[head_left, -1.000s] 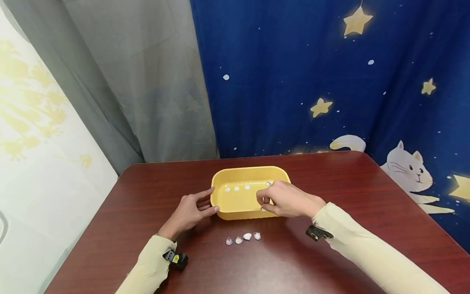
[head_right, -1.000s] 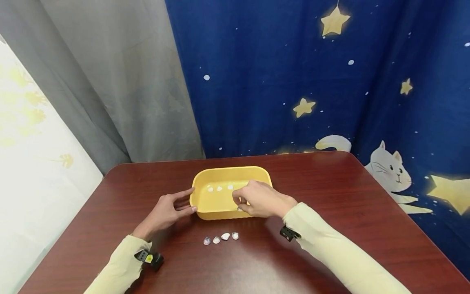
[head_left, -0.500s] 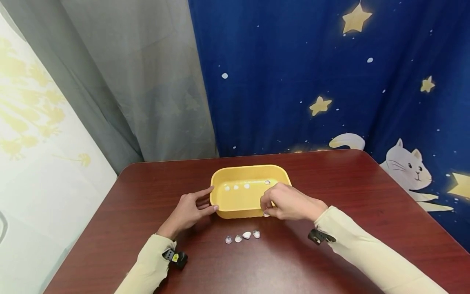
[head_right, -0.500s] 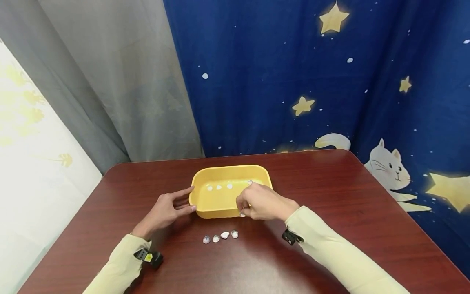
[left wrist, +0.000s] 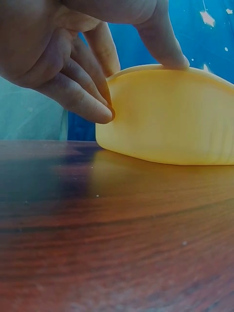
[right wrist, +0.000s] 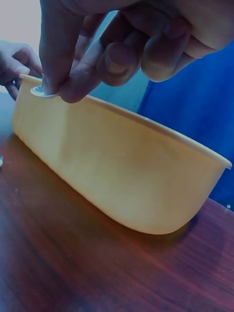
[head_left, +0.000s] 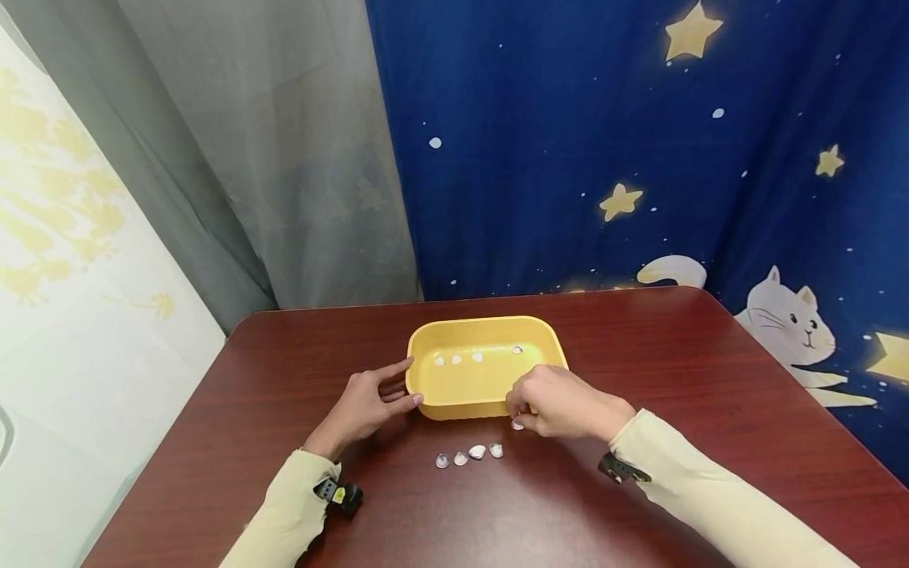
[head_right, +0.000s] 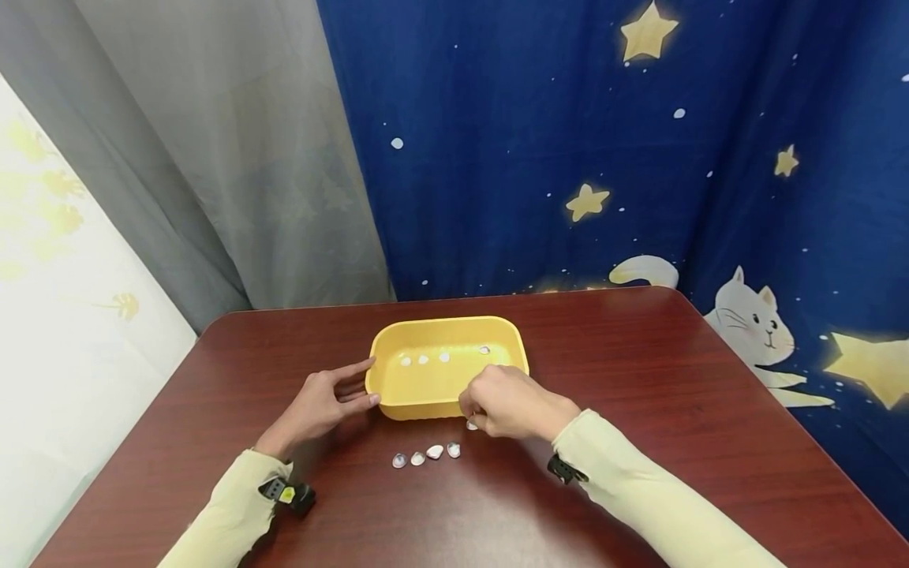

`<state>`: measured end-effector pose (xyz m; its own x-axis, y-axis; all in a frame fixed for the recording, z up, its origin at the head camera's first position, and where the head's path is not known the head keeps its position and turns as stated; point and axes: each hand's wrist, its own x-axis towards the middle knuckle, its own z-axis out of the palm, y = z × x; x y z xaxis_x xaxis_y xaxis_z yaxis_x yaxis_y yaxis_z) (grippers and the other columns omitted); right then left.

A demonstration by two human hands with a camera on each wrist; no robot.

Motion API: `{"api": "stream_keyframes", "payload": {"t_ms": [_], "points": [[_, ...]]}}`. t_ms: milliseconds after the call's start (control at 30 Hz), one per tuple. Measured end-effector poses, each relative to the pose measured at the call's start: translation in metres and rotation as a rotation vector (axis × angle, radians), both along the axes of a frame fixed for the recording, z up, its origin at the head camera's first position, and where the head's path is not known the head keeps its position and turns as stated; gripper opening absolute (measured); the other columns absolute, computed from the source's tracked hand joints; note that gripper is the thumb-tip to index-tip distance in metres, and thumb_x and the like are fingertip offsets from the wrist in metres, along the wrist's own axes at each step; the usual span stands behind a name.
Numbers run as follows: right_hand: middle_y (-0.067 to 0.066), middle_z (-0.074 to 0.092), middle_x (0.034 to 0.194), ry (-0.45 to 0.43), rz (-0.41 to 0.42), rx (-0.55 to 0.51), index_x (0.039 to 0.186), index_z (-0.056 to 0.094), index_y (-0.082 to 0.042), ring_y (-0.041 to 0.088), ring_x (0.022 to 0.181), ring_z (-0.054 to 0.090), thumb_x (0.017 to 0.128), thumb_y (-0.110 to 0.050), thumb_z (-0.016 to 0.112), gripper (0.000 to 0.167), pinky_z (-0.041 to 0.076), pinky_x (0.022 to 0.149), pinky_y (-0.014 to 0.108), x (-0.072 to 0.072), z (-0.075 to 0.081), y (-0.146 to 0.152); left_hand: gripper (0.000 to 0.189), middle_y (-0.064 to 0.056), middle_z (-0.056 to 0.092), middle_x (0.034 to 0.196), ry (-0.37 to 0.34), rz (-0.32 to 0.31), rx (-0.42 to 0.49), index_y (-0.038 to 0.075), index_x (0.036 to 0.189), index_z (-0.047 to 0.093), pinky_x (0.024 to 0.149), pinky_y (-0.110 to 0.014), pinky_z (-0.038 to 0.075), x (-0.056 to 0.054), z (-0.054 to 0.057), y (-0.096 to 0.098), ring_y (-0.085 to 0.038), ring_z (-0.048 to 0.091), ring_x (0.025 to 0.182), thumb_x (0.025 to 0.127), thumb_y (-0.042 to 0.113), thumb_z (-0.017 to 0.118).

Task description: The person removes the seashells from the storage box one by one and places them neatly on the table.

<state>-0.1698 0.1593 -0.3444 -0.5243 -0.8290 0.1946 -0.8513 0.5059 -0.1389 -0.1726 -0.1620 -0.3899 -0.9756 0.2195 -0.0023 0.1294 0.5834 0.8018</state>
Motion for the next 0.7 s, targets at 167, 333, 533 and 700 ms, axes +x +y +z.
{"api": "stream_keyframes", "payload": {"t_ms": [167, 333, 533, 700], "points": [[-0.016, 0.053, 0.058, 0.042, 0.014, 0.017, 0.065, 0.067, -0.024, -0.003, 0.058, 0.042, 0.078, -0.01, 0.079, 0.022, 0.036, 0.053, 0.012, 0.003, -0.007, -0.001, 0.076, -0.012, 0.055, 0.149, 0.003, -0.01, 0.004, 0.015, 0.15, 0.048, 0.095, -0.036, 0.059, 0.0, 0.0, 0.0, -0.022, 0.067, 0.123, 0.085, 0.036, 0.081], [-0.018, 0.051, 0.055, 0.057, -0.001, 0.029, 0.063, 0.067, -0.025, -0.002, 0.056, 0.041, 0.076, -0.01, 0.08, 0.023, 0.036, 0.051, 0.014, 0.006, -0.012, -0.002, 0.076, -0.012, 0.055, 0.149, 0.006, -0.014, 0.008, 0.015, 0.15, 0.048, 0.095, -0.034, 0.059, 0.0, 0.0, -0.001, -0.022, 0.067, 0.123, 0.085, 0.036, 0.081], [-0.02, 0.055, 0.055, 0.063, -0.014, 0.048, 0.063, 0.069, -0.026, -0.003, 0.054, 0.043, 0.075, -0.01, 0.079, 0.023, 0.038, 0.05, 0.016, 0.01, -0.018, -0.003, 0.077, -0.013, 0.056, 0.149, 0.001, -0.006, 0.006, 0.016, 0.15, 0.048, 0.095, -0.036, 0.059, -0.001, -0.001, -0.001, -0.023, 0.067, 0.123, 0.085, 0.039, 0.08], [-0.019, 0.056, 0.053, 0.08, -0.018, 0.055, 0.06, 0.067, -0.027, -0.002, 0.052, 0.043, 0.073, -0.008, 0.078, 0.025, 0.036, 0.048, 0.016, 0.012, -0.025, -0.003, 0.076, -0.013, 0.056, 0.148, -0.002, -0.004, 0.004, 0.017, 0.151, 0.048, 0.095, -0.036, 0.059, -0.001, -0.001, -0.001, -0.023, 0.067, 0.123, 0.085, 0.039, 0.08]]}}
